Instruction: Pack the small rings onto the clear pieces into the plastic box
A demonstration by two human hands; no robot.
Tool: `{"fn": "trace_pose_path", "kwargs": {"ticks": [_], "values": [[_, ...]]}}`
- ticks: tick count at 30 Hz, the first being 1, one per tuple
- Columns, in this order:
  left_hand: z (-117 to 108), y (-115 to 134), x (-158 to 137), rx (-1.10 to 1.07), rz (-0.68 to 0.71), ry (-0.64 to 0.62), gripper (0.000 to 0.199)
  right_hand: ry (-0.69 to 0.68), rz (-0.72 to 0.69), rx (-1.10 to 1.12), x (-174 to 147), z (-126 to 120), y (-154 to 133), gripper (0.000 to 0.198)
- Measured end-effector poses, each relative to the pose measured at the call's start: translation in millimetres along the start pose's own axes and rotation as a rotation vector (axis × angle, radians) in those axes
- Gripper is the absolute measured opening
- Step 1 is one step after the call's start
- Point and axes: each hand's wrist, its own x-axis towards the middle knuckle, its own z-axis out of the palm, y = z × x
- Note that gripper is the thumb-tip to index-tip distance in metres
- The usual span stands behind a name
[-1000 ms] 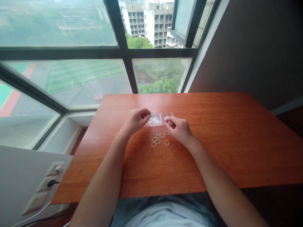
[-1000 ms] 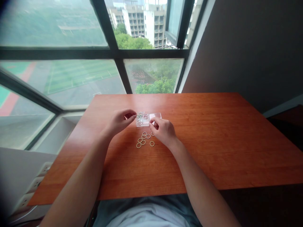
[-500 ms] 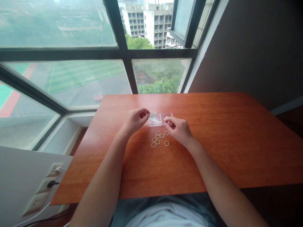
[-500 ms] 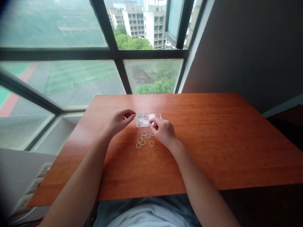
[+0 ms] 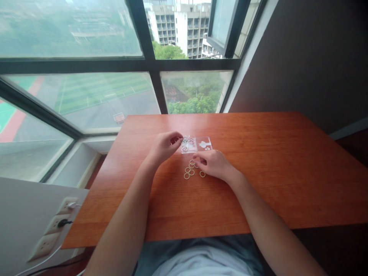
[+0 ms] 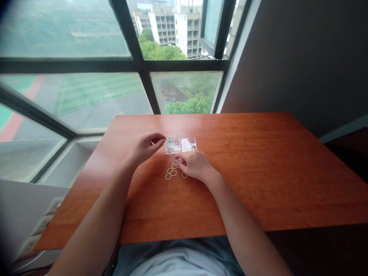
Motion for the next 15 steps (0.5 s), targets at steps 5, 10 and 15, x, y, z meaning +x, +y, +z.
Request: {"fn": "trace_pose_path", "kwargs": {"ticks": [5,10,15], "values": [[0.7,0.7,0.2,0.014,0.005,0.001,0.015,-0.113,0.019,-0.022,0.5,0.1,-7.8,0.011],[2.3,1.4,-0.6,0.003,0.001,-0.013,0.015,-0.128,0.053,-0.049,1.8,0.1,-9.6,0.011],[3.8,1.3,-1.1,-0.013,-0.008,-0.032,0.016,-0.141,0.05,-0.058,2.3,-0.1,-10.5,0.011]]}}
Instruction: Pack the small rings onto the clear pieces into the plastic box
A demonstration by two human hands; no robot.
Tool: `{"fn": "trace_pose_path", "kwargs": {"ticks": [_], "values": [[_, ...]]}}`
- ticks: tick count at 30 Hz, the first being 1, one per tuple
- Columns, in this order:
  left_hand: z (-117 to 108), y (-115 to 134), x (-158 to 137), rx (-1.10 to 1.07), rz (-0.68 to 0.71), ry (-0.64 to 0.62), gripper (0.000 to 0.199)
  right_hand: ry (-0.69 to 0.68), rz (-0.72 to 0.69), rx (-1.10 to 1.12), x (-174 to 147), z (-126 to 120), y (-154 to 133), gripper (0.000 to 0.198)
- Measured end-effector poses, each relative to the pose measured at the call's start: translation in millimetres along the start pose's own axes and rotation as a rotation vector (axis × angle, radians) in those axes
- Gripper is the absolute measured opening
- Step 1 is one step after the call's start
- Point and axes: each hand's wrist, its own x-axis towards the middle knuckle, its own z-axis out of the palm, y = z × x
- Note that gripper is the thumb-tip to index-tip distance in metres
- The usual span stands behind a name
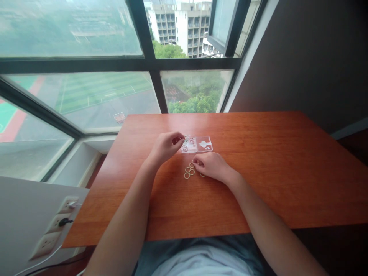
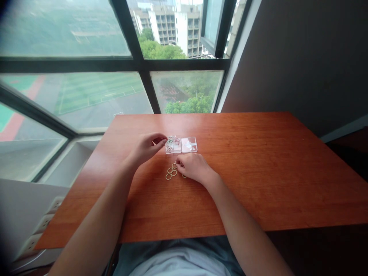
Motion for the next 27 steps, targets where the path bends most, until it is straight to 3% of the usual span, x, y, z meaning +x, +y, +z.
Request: {"fn": "trace_pose_path", "kwargs": {"ticks": [5,12,18,24,27], "values": [[1,-1,0,-0.008,0.005,-0.001,0.016,0.067,-0.004,0.075,0,1,1,0.008],[3,-2,0,-0.016,0.024,-0.034,0.017,0.378,0.026,0.17,1,-1,6,0.009],[6,6,-1,-0.098,0.024,-0.041,0.018,0.406,0.039,0.116,1,-2,5,0.011],[15,26,-3,-0.243,0.06,-0.231,0.022,0.435,0.035,0.093,0,-2,7,0.013],[19,33,-3,-0.288,0.068,-0.264,0.023,0.427,0.038,0.093,0,-3,8,0.013]]}}
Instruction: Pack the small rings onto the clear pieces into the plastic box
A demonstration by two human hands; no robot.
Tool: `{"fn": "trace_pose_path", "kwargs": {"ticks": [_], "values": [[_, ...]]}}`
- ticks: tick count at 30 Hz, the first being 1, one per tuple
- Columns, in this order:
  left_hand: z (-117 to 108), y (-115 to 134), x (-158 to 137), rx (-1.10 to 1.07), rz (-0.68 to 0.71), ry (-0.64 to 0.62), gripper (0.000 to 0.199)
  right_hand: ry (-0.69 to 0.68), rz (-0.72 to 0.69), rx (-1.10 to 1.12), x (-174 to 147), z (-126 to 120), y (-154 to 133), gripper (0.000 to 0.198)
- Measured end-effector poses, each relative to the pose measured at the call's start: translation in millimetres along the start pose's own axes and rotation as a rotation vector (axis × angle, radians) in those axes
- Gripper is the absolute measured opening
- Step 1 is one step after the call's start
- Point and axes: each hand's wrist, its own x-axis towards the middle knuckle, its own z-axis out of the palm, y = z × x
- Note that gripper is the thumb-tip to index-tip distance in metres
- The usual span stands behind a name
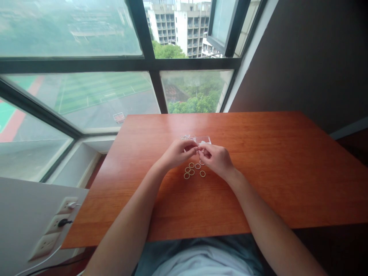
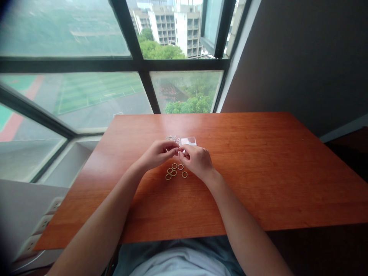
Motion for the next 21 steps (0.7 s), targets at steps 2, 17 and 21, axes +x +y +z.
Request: {"fn": "trace_pose_path", "kwargs": {"ticks": [2,17,21], "values": [[3,1,1,-0.014,-0.001,0.006,0.022,0.001,0.001,0.002,0,0,1,0.013],[-33,-23,-5,0.209,-0.087,0.298,0.017,-0.014,0.011,-0.012,1,-2,-2,0.011],[-34,-26,-6,0.247,-0.073,0.277,0.018,-0.015,0.012,-0.01,0,-2,0,0.01]]}}
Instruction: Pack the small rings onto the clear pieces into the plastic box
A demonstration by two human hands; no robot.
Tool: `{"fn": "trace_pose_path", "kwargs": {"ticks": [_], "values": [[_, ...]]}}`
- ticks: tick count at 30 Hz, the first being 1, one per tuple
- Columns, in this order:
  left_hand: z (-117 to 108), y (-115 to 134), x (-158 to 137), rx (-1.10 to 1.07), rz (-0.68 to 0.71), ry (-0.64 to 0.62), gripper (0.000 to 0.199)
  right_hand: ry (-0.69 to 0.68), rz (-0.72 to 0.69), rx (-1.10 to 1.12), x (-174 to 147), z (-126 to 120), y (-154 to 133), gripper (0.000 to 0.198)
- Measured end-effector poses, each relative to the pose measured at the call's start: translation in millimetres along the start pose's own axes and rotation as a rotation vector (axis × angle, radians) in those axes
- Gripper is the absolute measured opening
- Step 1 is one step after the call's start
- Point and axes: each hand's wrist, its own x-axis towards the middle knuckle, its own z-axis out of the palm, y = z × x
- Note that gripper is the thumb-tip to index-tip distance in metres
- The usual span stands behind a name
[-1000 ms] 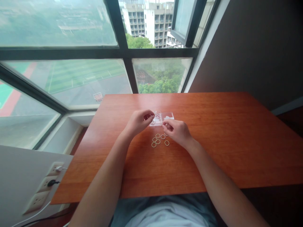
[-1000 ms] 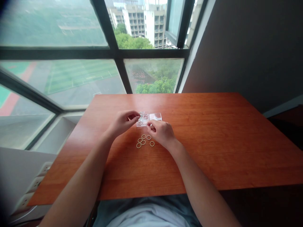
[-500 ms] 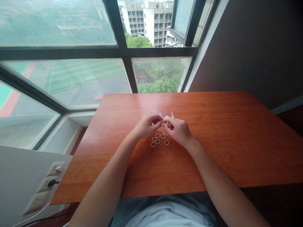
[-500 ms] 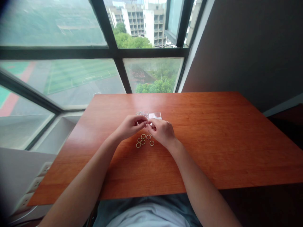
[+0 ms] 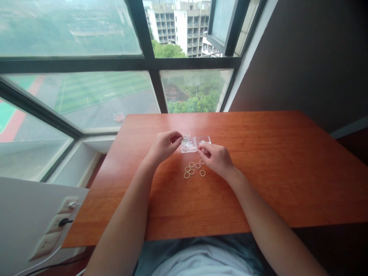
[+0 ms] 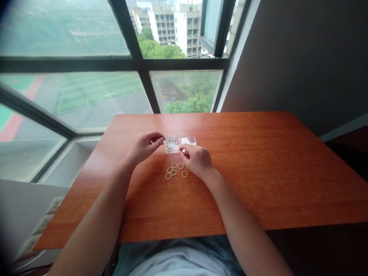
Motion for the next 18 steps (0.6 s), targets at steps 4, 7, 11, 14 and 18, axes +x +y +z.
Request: {"fn": "trace_pose_path", "kwargs": {"ticks": [4,7,11,14,18], "values": [[2.0,0.8,-1.0,0.043,0.021,-0.026,0.017,-0.015,0.004,-0.001,0.1,0.5,1.2,0.009],[1.6,-0.4,-1.3,0.057,0.02,-0.016,0.016,-0.028,0.009,-0.006,0.3,0.6,1.2,0.009],[-0.3,-1.7,-1.3,0.054,0.015,-0.005,0.017,-0.037,0.032,-0.009,0.8,0.4,1.2,0.008],[-1.5,-1.2,-1.2,0.052,0.018,-0.007,0.018,-0.054,0.05,-0.003,1.6,-0.5,2.8,0.009],[-1.3,-1.8,-1.2,0.059,0.02,-0.002,0.017,-0.157,0.093,-0.033,2.1,-3.4,5.9,0.012]]}}
